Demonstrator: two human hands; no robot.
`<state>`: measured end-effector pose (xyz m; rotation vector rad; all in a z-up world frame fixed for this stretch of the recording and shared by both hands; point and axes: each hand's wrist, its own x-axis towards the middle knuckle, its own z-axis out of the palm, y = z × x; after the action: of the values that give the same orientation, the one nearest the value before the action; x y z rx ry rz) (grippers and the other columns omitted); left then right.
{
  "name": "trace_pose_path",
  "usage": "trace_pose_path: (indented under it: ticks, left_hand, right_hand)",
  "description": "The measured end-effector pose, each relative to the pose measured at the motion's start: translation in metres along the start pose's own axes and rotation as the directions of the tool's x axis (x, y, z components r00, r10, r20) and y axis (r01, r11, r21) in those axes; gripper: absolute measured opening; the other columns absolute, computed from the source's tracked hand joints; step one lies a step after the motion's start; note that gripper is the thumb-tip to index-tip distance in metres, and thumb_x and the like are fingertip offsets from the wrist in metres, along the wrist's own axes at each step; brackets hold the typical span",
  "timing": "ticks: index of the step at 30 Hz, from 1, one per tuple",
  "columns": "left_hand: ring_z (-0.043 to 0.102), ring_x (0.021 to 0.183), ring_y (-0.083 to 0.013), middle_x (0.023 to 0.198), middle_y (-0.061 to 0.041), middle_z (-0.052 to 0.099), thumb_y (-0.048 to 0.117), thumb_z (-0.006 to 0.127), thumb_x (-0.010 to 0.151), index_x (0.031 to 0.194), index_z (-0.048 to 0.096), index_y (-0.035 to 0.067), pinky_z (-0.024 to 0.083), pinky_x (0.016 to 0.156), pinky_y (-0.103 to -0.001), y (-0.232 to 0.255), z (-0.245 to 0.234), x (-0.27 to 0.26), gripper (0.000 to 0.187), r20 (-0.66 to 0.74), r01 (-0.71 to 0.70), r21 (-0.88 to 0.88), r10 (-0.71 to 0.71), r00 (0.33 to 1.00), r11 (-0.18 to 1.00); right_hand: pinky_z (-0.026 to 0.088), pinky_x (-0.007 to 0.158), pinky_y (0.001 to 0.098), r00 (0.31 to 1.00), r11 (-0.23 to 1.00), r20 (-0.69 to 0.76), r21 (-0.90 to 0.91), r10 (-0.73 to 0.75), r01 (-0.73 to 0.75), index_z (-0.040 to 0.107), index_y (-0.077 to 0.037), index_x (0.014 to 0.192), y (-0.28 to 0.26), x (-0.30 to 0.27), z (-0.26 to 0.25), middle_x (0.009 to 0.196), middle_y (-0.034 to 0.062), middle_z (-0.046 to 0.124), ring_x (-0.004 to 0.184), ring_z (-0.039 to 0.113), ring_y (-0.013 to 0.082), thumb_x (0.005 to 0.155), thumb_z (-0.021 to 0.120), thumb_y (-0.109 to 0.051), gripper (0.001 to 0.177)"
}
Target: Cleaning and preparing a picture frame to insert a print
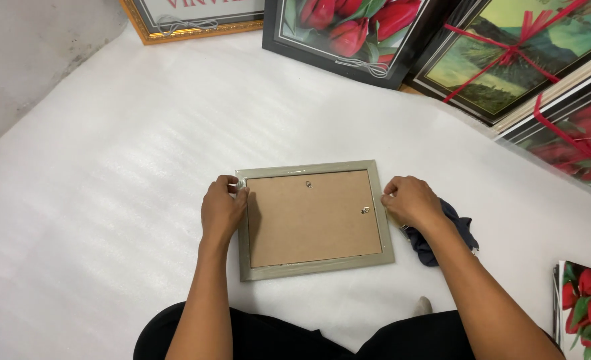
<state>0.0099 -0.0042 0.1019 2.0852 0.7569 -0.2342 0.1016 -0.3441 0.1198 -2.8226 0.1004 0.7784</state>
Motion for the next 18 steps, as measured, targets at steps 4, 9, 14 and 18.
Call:
trace_pose_path:
  ticks: [4,9,14,18]
  left_hand:
    - [0.071,0.104,-0.0389,0.109,-0.023,0.071,0.023,0.063,0.099,0.124,0.068,-0.001,0.056,0.082,-0.048,0.001,0.011,0.002,0.035,0.064,-0.03,-0.077,0.035,0.997,0.997]
    - [0.072,0.101,-0.0382,0.105,-0.021,0.074,0.022,0.063,0.098,0.122,0.072,0.002,0.057,0.079,-0.047,-0.008,0.02,0.011,0.032,0.079,-0.02,-0.009,0.02,0.997,1.0]
    - [0.072,0.102,-0.0395,0.104,-0.02,0.075,0.023,0.062,0.099,0.121,0.073,0.004,0.057,0.08,-0.048,-0.01,0.022,0.012,0.031,0.054,-0.011,0.066,0.007,0.998,0.998]
    - [0.073,0.101,-0.0366,0.101,-0.016,0.077,0.025,0.062,0.098,0.119,0.074,0.007,0.057,0.08,-0.046,-0.019,0.023,0.014,0.03,0.041,0.018,0.123,-0.023,0.999,0.992]
  right_hand:
    - [0.057,0.09,0.048,0.993,0.996,0.083,0.055,-0.079,0.074,0.081,-0.009,0.107,-0.003,0.007,0.005,0.109,0.0174,0.077,0.114,0.069,0.04,0.086,0.058,-0.019,0.033]
    - [0.058,0.079,0.0438,0.985,0.994,0.137,0.055,-0.105,0.098,0.083,-0.007,0.095,0.005,0.023,0.025,0.094,0.0162,0.08,0.098,0.074,0.0355,0.082,0.059,-0.015,0.029]
    - [0.057,0.073,0.0421,0.99,0.997,0.12,0.045,-0.07,0.065,0.082,-0.007,0.088,0.005,0.027,0.036,0.088,0.0173,0.079,0.094,0.075,0.0365,0.082,0.06,-0.014,0.024]
    - [0.057,0.071,0.0413,0.996,0.995,0.082,0.091,-0.046,0.038,0.082,-0.003,0.087,0.002,0.021,0.04,0.082,0.0178,0.078,0.088,0.076,0.0361,0.083,0.063,-0.012,0.021]
